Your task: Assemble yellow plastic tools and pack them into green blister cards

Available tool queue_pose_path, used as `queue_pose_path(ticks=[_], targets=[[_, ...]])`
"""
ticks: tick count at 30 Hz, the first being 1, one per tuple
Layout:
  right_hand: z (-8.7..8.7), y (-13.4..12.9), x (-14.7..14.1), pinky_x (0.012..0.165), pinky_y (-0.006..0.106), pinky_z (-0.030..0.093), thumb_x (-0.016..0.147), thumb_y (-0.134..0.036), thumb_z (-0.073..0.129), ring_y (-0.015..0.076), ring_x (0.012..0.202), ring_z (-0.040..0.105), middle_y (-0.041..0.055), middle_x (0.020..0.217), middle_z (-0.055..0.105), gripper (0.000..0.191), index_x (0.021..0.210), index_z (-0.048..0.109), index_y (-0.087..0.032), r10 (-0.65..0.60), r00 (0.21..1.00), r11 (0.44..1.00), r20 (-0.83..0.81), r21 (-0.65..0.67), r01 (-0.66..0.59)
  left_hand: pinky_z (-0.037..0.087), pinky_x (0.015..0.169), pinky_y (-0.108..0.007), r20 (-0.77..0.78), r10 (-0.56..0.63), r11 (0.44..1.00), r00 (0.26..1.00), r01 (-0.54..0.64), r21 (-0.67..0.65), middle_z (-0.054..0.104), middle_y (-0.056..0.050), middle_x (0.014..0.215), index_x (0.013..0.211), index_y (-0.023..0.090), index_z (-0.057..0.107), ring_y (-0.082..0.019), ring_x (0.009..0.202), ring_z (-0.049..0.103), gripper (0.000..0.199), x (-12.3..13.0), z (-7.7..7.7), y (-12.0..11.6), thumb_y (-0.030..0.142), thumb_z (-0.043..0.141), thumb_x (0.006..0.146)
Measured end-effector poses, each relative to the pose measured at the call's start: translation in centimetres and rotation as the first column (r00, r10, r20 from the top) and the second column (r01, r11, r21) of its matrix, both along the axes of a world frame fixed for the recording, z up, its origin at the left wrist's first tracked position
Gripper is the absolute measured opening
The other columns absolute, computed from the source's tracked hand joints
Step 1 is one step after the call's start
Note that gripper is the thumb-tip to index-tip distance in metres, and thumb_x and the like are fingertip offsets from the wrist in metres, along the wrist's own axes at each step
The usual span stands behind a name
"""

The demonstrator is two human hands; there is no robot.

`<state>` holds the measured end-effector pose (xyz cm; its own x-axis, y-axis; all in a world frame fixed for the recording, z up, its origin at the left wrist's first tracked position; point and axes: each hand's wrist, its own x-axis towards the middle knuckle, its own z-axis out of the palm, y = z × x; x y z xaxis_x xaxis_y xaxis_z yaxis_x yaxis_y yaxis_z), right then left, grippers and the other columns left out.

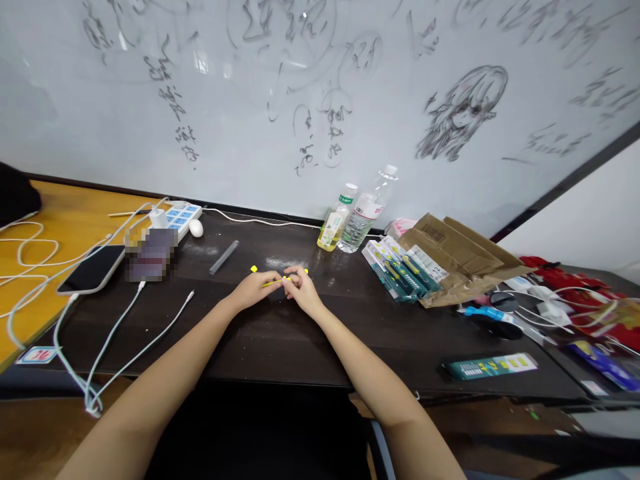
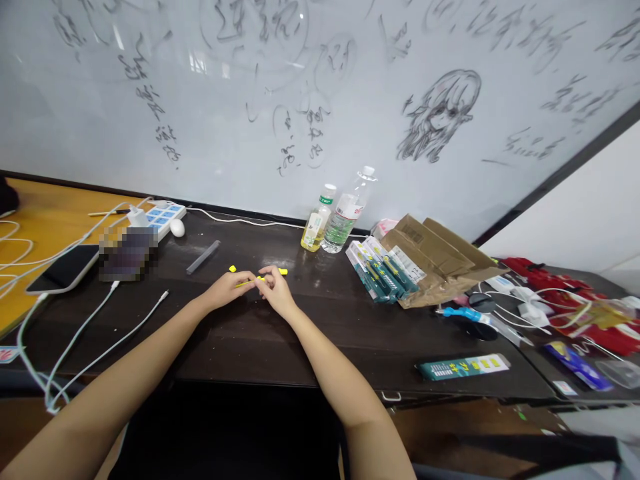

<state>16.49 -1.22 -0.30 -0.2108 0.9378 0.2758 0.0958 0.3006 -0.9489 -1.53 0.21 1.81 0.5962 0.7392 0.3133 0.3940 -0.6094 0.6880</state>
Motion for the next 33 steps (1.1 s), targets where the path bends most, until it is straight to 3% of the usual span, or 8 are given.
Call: queue_pose_path(ticks=[3, 12, 16, 20, 23, 29, 33], targets=[[0.09, -0.09, 0.06, 0.048, 0.020, 0.044, 0.086, -0.046, 0.048, 0.0077, 0.048, 0.048, -0.0074, 0.058, 0.052, 0.024, 0.090, 0.045, -0.023, 0.004, 0.999, 1.000, -0.034, 0.025, -0.003, 0.041, 0.070, -0.023, 0.042, 0.039, 0.999, 0.998, -0.038, -0.010, 0.066, -0.001, 0.084, 0.092, 0.017, 0.064, -0.013, 0.071, 0.056, 0.034, 0.08, -0.02, -0.01, 0.043, 0.042, 0.089], [0.13, -0.07, -0.10, 0.047, 0.020, 0.044, 0.084, -0.047, 0.051, 0.0084, 0.051, 0.049, -0.0061, 0.058, 0.050, 0.025, 0.083, 0.045, -0.022, 0.001, 1.000, 1.000, -0.028, 0.016, 0.000, 0.034, 0.057, -0.022, 0.062, 0.110, 0.994, 0.992, -0.109, -0.026, 0.055, 0.003, 0.065, 0.090, 0.016, 0.061, -0.009, 0.056, 0.044, 0.031, 0.05, -0.43, 0.15, 0.043, 0.045, 0.087], [-0.05, -0.02, -0.08, 0.046, 0.019, 0.043, 0.084, -0.046, 0.051, 0.0081, 0.050, 0.048, -0.0065, 0.058, 0.050, 0.025, 0.083, 0.045, -0.022, -0.003, 1.000, 1.000, -0.024, 0.011, 0.003, 0.031, 0.053, -0.021, 0.033, 0.123, 0.992, 0.992, -0.122, -0.030, 0.048, 0.006, 0.055, 0.101, 0.018, 0.061, -0.009, 0.051, 0.040, 0.035, 0.01, -0.43, 0.23, 0.046, 0.047, 0.087], [-0.16, -0.07, -0.08, 0.046, 0.019, 0.043, 0.084, -0.046, 0.052, 0.0081, 0.049, 0.048, -0.0069, 0.057, 0.050, 0.025, 0.082, 0.046, -0.022, 0.001, 1.000, 1.000, 0.000, 0.019, -0.001, 0.040, 0.066, -0.023, 0.047, 0.078, 0.997, 0.996, -0.078, -0.009, 0.065, 0.000, 0.082, 0.109, 0.020, 0.062, -0.012, 0.068, 0.054, 0.038, 0.02, -0.20, 0.23, 0.047, 0.047, 0.087], [-0.05, -0.11, -0.07, 0.047, 0.020, 0.043, 0.085, -0.044, 0.051, 0.0090, 0.050, 0.048, -0.0061, 0.058, 0.050, 0.023, 0.082, 0.046, -0.022, -0.016, 1.000, 0.999, 0.009, 0.037, 0.015, 0.041, 0.071, -0.024, 0.062, 0.082, 0.997, 0.995, -0.082, -0.010, 0.066, -0.002, 0.087, 0.096, 0.018, 0.064, -0.013, 0.073, 0.056, 0.033, 0.04, 0.01, 0.20, 0.044, 0.045, 0.088], [-0.12, 0.25, 0.29, 0.051, 0.022, 0.043, 0.087, -0.041, 0.046, 0.0106, 0.054, 0.050, -0.0048, 0.061, 0.051, 0.019, 0.088, 0.047, -0.022, -0.150, 0.989, 0.984, 0.001, 0.100, 0.149, 0.038, 0.059, -0.022, 0.239, 0.286, 0.958, 0.928, -0.273, -0.087, 0.054, 0.003, 0.061, 0.073, 0.018, 0.053, -0.011, 0.058, 0.048, 0.019, -0.29, 0.14, 0.41, 0.027, 0.040, 0.084], [-0.11, -0.05, 0.49, 0.060, 0.025, 0.044, 0.089, -0.035, 0.044, 0.0118, 0.059, 0.052, -0.0025, 0.068, 0.055, 0.016, 0.089, 0.052, -0.021, -0.246, 0.950, 0.953, 0.194, 0.227, 0.200, 0.031, 0.048, -0.021, 0.394, 0.405, 0.914, 0.825, -0.350, -0.206, 0.048, 0.004, 0.054, 0.070, 0.018, 0.051, -0.009, 0.044, 0.037, 0.022, -0.47, -0.16, 0.95, 0.023, 0.035, 0.085]])
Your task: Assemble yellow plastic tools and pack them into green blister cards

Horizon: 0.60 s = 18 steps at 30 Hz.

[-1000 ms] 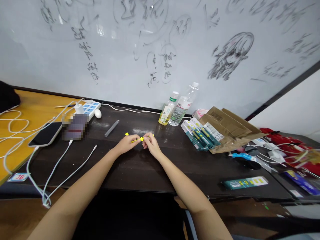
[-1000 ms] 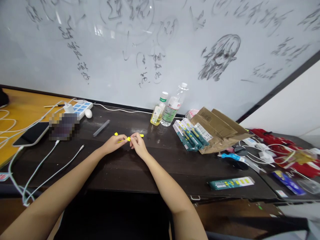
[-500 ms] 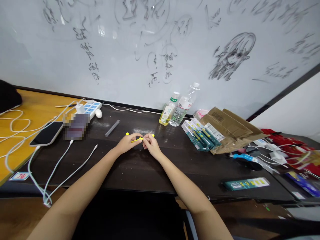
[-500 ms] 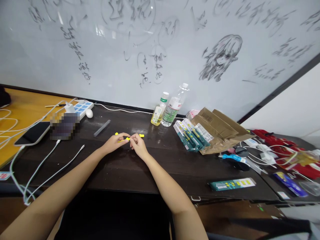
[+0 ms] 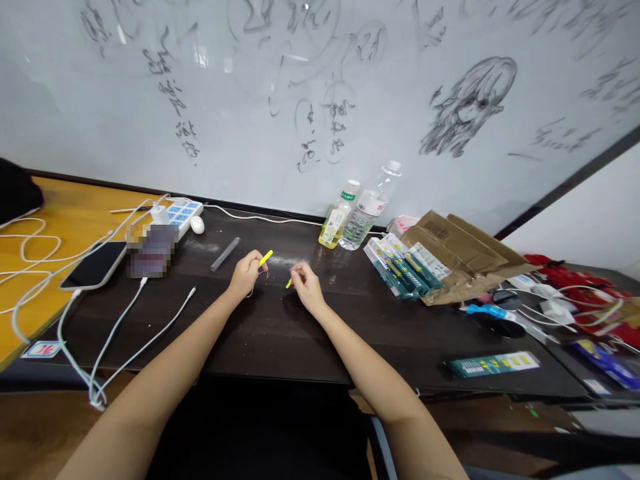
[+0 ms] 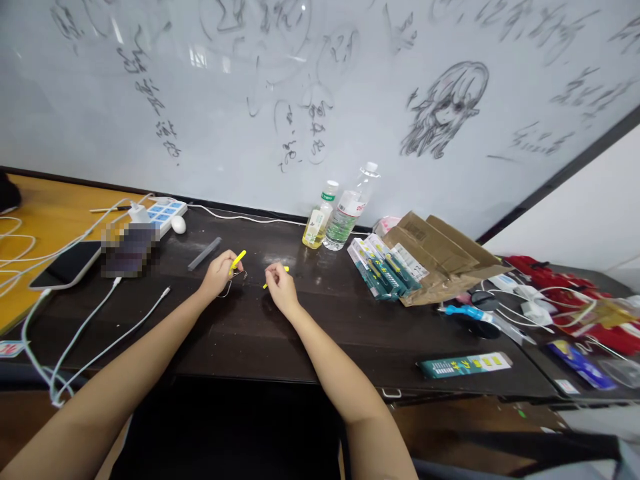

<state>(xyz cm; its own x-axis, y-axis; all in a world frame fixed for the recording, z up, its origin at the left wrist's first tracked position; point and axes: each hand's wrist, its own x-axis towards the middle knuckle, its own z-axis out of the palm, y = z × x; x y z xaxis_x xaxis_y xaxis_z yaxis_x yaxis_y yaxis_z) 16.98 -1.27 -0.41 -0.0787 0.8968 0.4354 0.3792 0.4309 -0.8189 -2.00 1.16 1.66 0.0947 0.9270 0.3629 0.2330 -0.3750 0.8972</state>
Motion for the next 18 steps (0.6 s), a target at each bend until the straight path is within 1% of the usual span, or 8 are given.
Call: queue_pose_path(ticks=[2, 3, 5, 8, 11, 13, 15, 18], targets=[[0.3, -0.6, -0.3, 0.068, 0.027, 0.045, 0.089, -0.030, 0.045, 0.0140, 0.068, 0.054, 0.0002, 0.075, 0.058, 0.016, 0.093, 0.057, -0.020, 0.012, 0.979, 0.997, 0.203, 0.068, -0.027, 0.030, 0.045, -0.020, 0.104, 0.025, 1.000, 0.994, -0.024, -0.012, 0.053, 0.003, 0.058, 0.072, 0.018, 0.051, -0.008, 0.043, 0.037, 0.024, 0.0, -0.1, 0.3, 0.030, 0.037, 0.087], [0.5, -1.0, -0.6, 0.074, 0.029, 0.046, 0.089, -0.028, 0.046, 0.0157, 0.076, 0.055, 0.0021, 0.081, 0.060, 0.017, 0.097, 0.058, -0.021, 0.033, 0.949, 0.992, 0.314, 0.102, -0.069, 0.029, 0.044, -0.020, 0.152, 0.035, 0.999, 0.988, -0.033, -0.019, 0.054, 0.002, 0.059, 0.074, 0.017, 0.052, -0.007, 0.043, 0.037, 0.026, 0.0, -0.1, 0.4, 0.035, 0.039, 0.088], [1.0, -1.9, -1.4, 0.086, 0.034, 0.044, 0.090, -0.029, 0.048, 0.0196, 0.094, 0.053, 0.0064, 0.098, 0.061, 0.024, 0.109, 0.059, -0.021, 0.083, 0.856, 0.971, 0.510, 0.150, -0.184, 0.027, 0.041, -0.019, 0.238, 0.054, 0.998, 0.970, -0.048, -0.032, 0.053, 0.003, 0.057, 0.079, 0.017, 0.054, -0.006, 0.041, 0.034, 0.030, 0.0, 0.0, 0.6, 0.043, 0.042, 0.088], [1.1, -2.9, -3.0, 0.101, 0.042, 0.036, 0.090, -0.037, 0.049, 0.0243, 0.120, 0.042, 0.0101, 0.128, 0.052, 0.039, 0.127, 0.052, -0.022, 0.139, 0.719, 0.935, 0.681, 0.148, -0.322, 0.022, 0.038, -0.019, 0.347, 0.090, 0.996, 0.934, -0.084, -0.034, 0.050, 0.004, 0.055, 0.083, 0.016, 0.056, -0.004, 0.037, 0.030, 0.031, -0.2, 0.3, 0.7, 0.046, 0.048, 0.086], [0.7, -3.5, -4.1, 0.111, 0.050, 0.023, 0.090, -0.048, 0.047, 0.0268, 0.136, 0.026, 0.0104, 0.144, 0.040, 0.053, 0.136, 0.043, -0.022, 0.195, 0.623, 0.914, 0.758, 0.090, -0.396, 0.021, 0.036, -0.018, 0.408, 0.119, 0.993, 0.905, -0.116, -0.031, 0.048, 0.005, 0.054, 0.088, 0.017, 0.058, -0.003, 0.036, 0.028, 0.029, -0.5, 0.5, 0.8, 0.045, 0.051, 0.086], [0.5, -3.7, -4.2, 0.113, 0.052, 0.019, 0.090, -0.052, 0.045, 0.0264, 0.139, 0.023, 0.0101, 0.144, 0.040, 0.055, 0.136, 0.043, -0.022, 0.231, 0.593, 0.907, 0.771, 0.050, -0.418, 0.020, 0.036, -0.018, 0.423, 0.127, 0.992, 0.897, -0.124, -0.033, 0.047, 0.006, 0.054, 0.091, 0.017, 0.059, -0.003, 0.036, 0.028, 0.030, -0.6, 0.5, 0.9, 0.045, 0.051, 0.086], [0.4, -3.6, -4.0, 0.113, 0.049, 0.021, 0.091, -0.051, 0.044, 0.0247, 0.138, 0.026, 0.0091, 0.142, 0.044, 0.051, 0.132, 0.047, -0.022, 0.252, 0.604, 0.904, 0.756, 0.039, -0.426, 0.020, 0.036, -0.018, 0.424, 0.132, 0.991, 0.896, -0.130, -0.034, 0.047, 0.006, 0.053, 0.092, 0.017, 0.059, -0.003, 0.036, 0.028, 0.030, -0.6, 0.4, 1.0, 0.046, 0.051, 0.086], [0.7, -3.1, -3.3, 0.111, 0.045, 0.026, 0.093, -0.046, 0.042, 0.0226, 0.136, 0.031, 0.0088, 0.139, 0.047, 0.045, 0.131, 0.048, -0.022, 0.230, 0.665, 0.919, 0.711, 0.065, -0.388, 0.022, 0.036, -0.018, 0.402, 0.130, 0.991, 0.906, -0.132, -0.022, 0.047, 0.006, 0.053, 0.091, 0.017, 0.061, -0.004, 0.036, 0.030, 0.031, -0.5, 0.0, 1.2, 0.046, 0.052, 0.086]])
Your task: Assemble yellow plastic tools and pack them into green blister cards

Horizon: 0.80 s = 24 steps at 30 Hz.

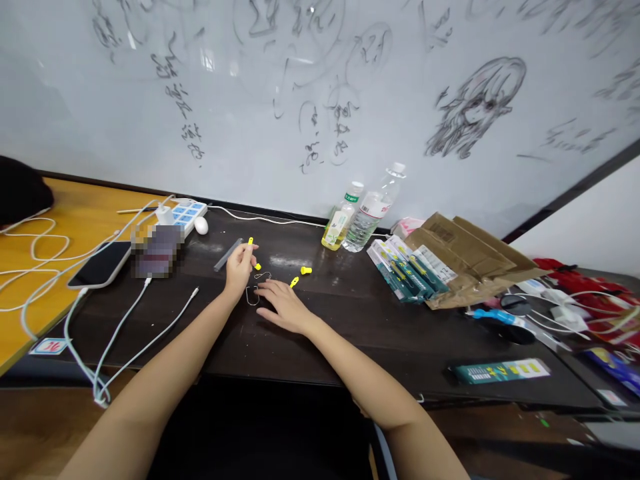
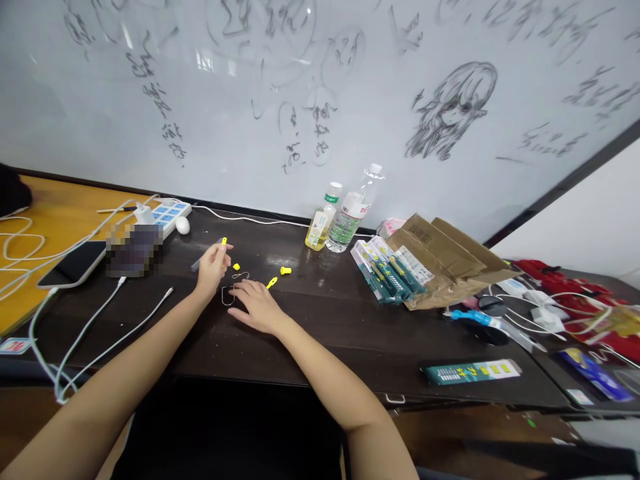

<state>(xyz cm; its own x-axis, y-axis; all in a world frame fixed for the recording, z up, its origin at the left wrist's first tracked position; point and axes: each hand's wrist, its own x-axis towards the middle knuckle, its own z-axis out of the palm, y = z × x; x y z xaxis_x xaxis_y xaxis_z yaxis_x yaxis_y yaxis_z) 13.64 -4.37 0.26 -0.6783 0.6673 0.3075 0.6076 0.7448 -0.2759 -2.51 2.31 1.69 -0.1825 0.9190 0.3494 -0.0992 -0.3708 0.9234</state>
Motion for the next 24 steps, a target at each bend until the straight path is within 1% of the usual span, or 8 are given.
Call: queue_pose_path(ticks=[4, 7, 9, 12, 16, 19, 21, 24], targets=[[0.0, 1.3, 0.4, 0.113, 0.052, 0.019, 0.094, -0.044, 0.038, 0.0242, 0.140, 0.025, 0.0082, 0.146, 0.041, 0.049, 0.139, 0.040, -0.023, -0.144, 0.990, 0.989, 0.008, 0.027, 0.144, 0.024, 0.038, -0.018, -0.054, -0.034, 0.999, 0.998, 0.035, 0.018, 0.047, 0.005, 0.054, 0.091, 0.017, 0.062, -0.004, 0.038, 0.033, 0.033, 0.2, -0.5, 0.2, 0.048, 0.051, 0.086], [-0.3, 2.1, 0.4, 0.113, 0.055, 0.016, 0.093, -0.049, 0.040, 0.0258, 0.142, 0.023, 0.0083, 0.148, 0.038, 0.055, 0.141, 0.037, -0.024, -0.183, 0.981, 0.983, 0.071, 0.040, 0.181, 0.025, 0.038, -0.019, -0.090, -0.047, 0.998, 0.995, 0.050, 0.025, 0.047, 0.004, 0.053, 0.090, 0.016, 0.063, -0.005, 0.039, 0.034, 0.035, 0.2, -0.6, 0.1, 0.049, 0.051, 0.085], [-0.6, 2.4, 0.4, 0.113, 0.054, 0.017, 0.093, -0.049, 0.039, 0.0256, 0.141, 0.026, 0.0085, 0.147, 0.040, 0.054, 0.140, 0.039, -0.023, -0.194, 0.977, 0.980, 0.086, 0.049, 0.190, 0.026, 0.039, -0.019, -0.098, -0.044, 0.999, 0.994, 0.047, 0.027, 0.047, 0.004, 0.053, 0.090, 0.017, 0.063, -0.005, 0.040, 0.035, 0.036, 0.3, -0.6, 0.1, 0.050, 0.051, 0.085], [-0.7, 2.3, 0.6, 0.114, 0.049, 0.021, 0.094, -0.043, 0.040, 0.0246, 0.137, 0.033, 0.0088, 0.142, 0.046, 0.048, 0.136, 0.045, -0.019, -0.219, 0.972, 0.974, 0.079, 0.072, 0.214, 0.026, 0.039, -0.018, -0.095, -0.036, 0.999, 0.995, 0.039, 0.030, 0.047, 0.004, 0.054, 0.089, 0.017, 0.063, -0.005, 0.040, 0.035, 0.036, 0.2, -0.5, 0.1, 0.051, 0.051, 0.085], [-0.6, 1.9, 1.2, 0.113, 0.046, 0.024, 0.094, -0.032, 0.043, 0.0248, 0.130, 0.043, 0.0093, 0.131, 0.057, 0.037, 0.124, 0.057, -0.016, -0.270, 0.957, 0.960, 0.103, 0.106, 0.260, 0.026, 0.039, -0.018, -0.088, -0.035, 0.999, 0.996, 0.037, 0.027, 0.047, 0.004, 0.053, 0.089, 0.017, 0.063, -0.005, 0.040, 0.034, 0.036, 0.2, -0.5, 0.1, 0.051, 0.051, 0.085], [-0.4, 1.9, 1.3, 0.112, 0.045, 0.025, 0.094, -0.031, 0.042, 0.0242, 0.126, 0.046, 0.0100, 0.128, 0.059, 0.036, 0.122, 0.058, -0.016, -0.301, 0.948, 0.950, 0.104, 0.124, 0.288, 0.026, 0.039, -0.018, -0.091, -0.041, 0.999, 0.995, 0.044, 0.027, 0.047, 0.004, 0.053, 0.089, 0.017, 0.063, -0.005, 0.040, 0.034, 0.035, 0.2, -0.4, 0.0, 0.050, 0.051, 0.085], [-0.4, 2.1, 1.0, 0.112, 0.046, 0.025, 0.094, -0.034, 0.042, 0.0244, 0.131, 0.041, 0.0102, 0.137, 0.052, 0.041, 0.129, 0.053, -0.017, -0.291, 0.951, 0.951, 0.100, 0.139, 0.276, 0.025, 0.039, -0.018, -0.105, -0.044, 0.998, 0.994, 0.047, 0.029, 0.047, 0.004, 0.053, 0.089, 0.017, 0.063, -0.005, 0.040, 0.034, 0.035, 0.2, -0.3, -0.1, 0.049, 0.051, 0.085], [-0.4, 2.4, 0.4, 0.114, 0.050, 0.018, 0.093, -0.041, 0.041, 0.0252, 0.139, 0.029, 0.0099, 0.146, 0.042, 0.049, 0.137, 0.044, -0.018, -0.218, 0.967, 0.968, 0.131, 0.155, 0.197, 0.025, 0.039, -0.018, -0.124, -0.050, 0.998, 0.991, 0.053, 0.028, 0.048, 0.004, 0.054, 0.089, 0.017, 0.063, -0.005, 0.041, 0.035, 0.035, 0.3, -0.2, -0.2, 0.048, 0.050, 0.086]])
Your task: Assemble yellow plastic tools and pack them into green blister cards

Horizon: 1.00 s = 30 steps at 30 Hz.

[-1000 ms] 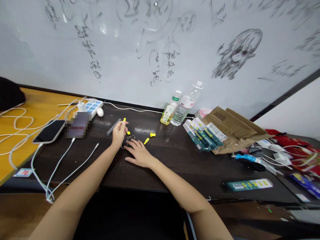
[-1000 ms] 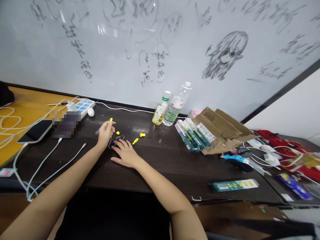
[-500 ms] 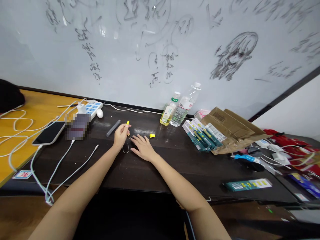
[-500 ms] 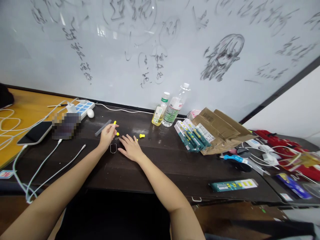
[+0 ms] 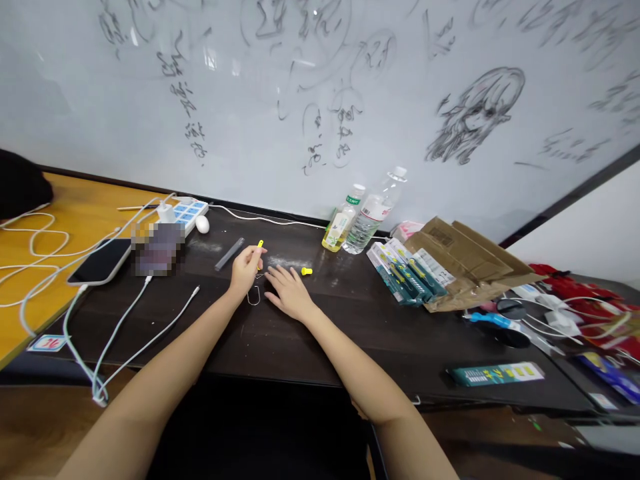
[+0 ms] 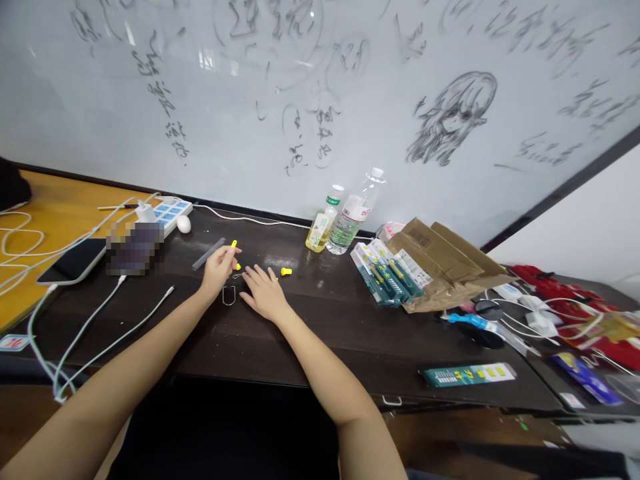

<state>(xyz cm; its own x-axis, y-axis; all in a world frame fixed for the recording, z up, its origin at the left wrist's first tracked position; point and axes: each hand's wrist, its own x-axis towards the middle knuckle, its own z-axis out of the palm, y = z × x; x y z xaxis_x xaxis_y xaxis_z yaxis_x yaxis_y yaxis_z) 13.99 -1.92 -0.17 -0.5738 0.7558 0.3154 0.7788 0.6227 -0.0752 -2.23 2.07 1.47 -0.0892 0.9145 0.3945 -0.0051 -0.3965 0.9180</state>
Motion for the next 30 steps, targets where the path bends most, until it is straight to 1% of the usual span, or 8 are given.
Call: queue_pose_path(ticks=[2, 5, 9, 12, 14, 17, 23, 30], targets=[[-0.1, 0.1, -0.3, 0.114, 0.053, 0.015, 0.093, -0.045, 0.040, 0.0256, 0.139, 0.028, 0.0105, 0.144, 0.044, 0.050, 0.136, 0.045, -0.018, 0.040, 0.999, 0.999, 0.019, -0.014, -0.040, 0.025, 0.039, -0.018, -0.003, -0.001, 1.000, 1.000, 0.001, -0.002, 0.047, 0.004, 0.054, 0.089, 0.017, 0.063, -0.005, 0.041, 0.035, 0.034, 0.0, 0.1, -0.1, 0.048, 0.049, 0.086], [0.1, -0.3, -0.1, 0.114, 0.052, 0.015, 0.094, -0.042, 0.041, 0.0251, 0.132, 0.038, 0.0109, 0.133, 0.055, 0.043, 0.128, 0.053, -0.018, 0.057, 0.998, 0.998, -0.004, -0.020, -0.057, 0.024, 0.039, -0.018, 0.001, -0.001, 1.000, 1.000, 0.001, -0.006, 0.046, 0.004, 0.053, 0.088, 0.016, 0.062, -0.006, 0.041, 0.035, 0.034, 0.0, 0.1, -0.1, 0.048, 0.049, 0.086], [0.5, -1.0, 0.6, 0.103, 0.042, 0.032, 0.094, -0.030, 0.044, 0.0208, 0.104, 0.055, 0.0084, 0.104, 0.064, 0.026, 0.109, 0.062, -0.019, 0.074, 0.997, 0.997, -0.028, -0.028, -0.075, 0.024, 0.040, -0.019, 0.016, -0.003, 1.000, 1.000, 0.003, -0.013, 0.046, 0.004, 0.052, 0.087, 0.016, 0.062, -0.006, 0.041, 0.035, 0.035, 0.0, 0.0, 0.0, 0.049, 0.051, 0.085], [0.7, -1.1, 0.9, 0.089, 0.037, 0.039, 0.092, -0.027, 0.047, 0.0209, 0.094, 0.052, 0.0079, 0.096, 0.061, 0.020, 0.103, 0.062, -0.019, 0.012, 0.999, 1.000, -0.046, -0.008, -0.012, 0.025, 0.040, -0.019, 0.010, -0.003, 1.000, 1.000, 0.003, -0.011, 0.046, 0.004, 0.052, 0.087, 0.017, 0.062, -0.006, 0.041, 0.036, 0.035, 0.0, 0.0, 0.0, 0.050, 0.051, 0.084], [0.6, -1.0, 0.9, 0.088, 0.037, 0.037, 0.089, -0.030, 0.053, 0.0223, 0.095, 0.049, 0.0083, 0.098, 0.058, 0.018, 0.102, 0.061, -0.020, -0.036, 0.998, 0.999, -0.056, 0.023, 0.037, 0.025, 0.040, -0.019, -0.008, 0.001, 1.000, 1.000, -0.001, -0.007, 0.046, 0.004, 0.053, 0.087, 0.017, 0.063, -0.006, 0.042, 0.036, 0.035, 0.0, -0.1, 0.0, 0.049, 0.050, 0.085], [0.6, -1.0, 0.7, 0.089, 0.038, 0.034, 0.086, -0.031, 0.057, 0.0223, 0.095, 0.046, 0.0074, 0.098, 0.056, 0.015, 0.094, 0.061, -0.020, -0.039, 0.998, 0.999, -0.041, 0.036, 0.040, 0.026, 0.041, -0.019, -0.033, 0.011, 1.000, 0.999, -0.011, 0.000, 0.046, 0.004, 0.053, 0.087, 0.017, 0.063, -0.006, 0.042, 0.037, 0.034, 0.0, -0.1, 0.0, 0.048, 0.050, 0.086], [1.2, -2.2, 0.0, 0.084, 0.035, 0.034, 0.085, -0.023, 0.055, 0.0205, 0.092, 0.044, 0.0056, 0.093, 0.055, 0.007, 0.082, 0.059, -0.019, 0.033, 0.999, 0.999, 0.015, 0.013, -0.033, 0.026, 0.040, -0.019, -0.024, -0.014, 1.000, 1.000, 0.014, -0.013, 0.046, 0.004, 0.053, 0.088, 0.017, 0.063, -0.006, 0.042, 0.036, 0.035, 0.0, -0.4, 0.2, 0.049, 0.050, 0.086], [1.1, -4.8, -1.3, 0.074, 0.031, 0.037, 0.088, -0.026, 0.052, 0.0197, 0.088, 0.047, 0.0063, 0.091, 0.057, 0.009, 0.089, 0.055, -0.018, 0.267, 0.955, 0.964, 0.129, -0.013, -0.267, 0.025, 0.040, -0.020, -0.017, -0.020, 0.999, 1.000, 0.020, -0.034, 0.047, 0.004, 0.051, 0.086, 0.017, 0.063, -0.006, 0.041, 0.036, 0.035, 0.0, -0.5, 0.5, 0.050, 0.052, 0.083]])
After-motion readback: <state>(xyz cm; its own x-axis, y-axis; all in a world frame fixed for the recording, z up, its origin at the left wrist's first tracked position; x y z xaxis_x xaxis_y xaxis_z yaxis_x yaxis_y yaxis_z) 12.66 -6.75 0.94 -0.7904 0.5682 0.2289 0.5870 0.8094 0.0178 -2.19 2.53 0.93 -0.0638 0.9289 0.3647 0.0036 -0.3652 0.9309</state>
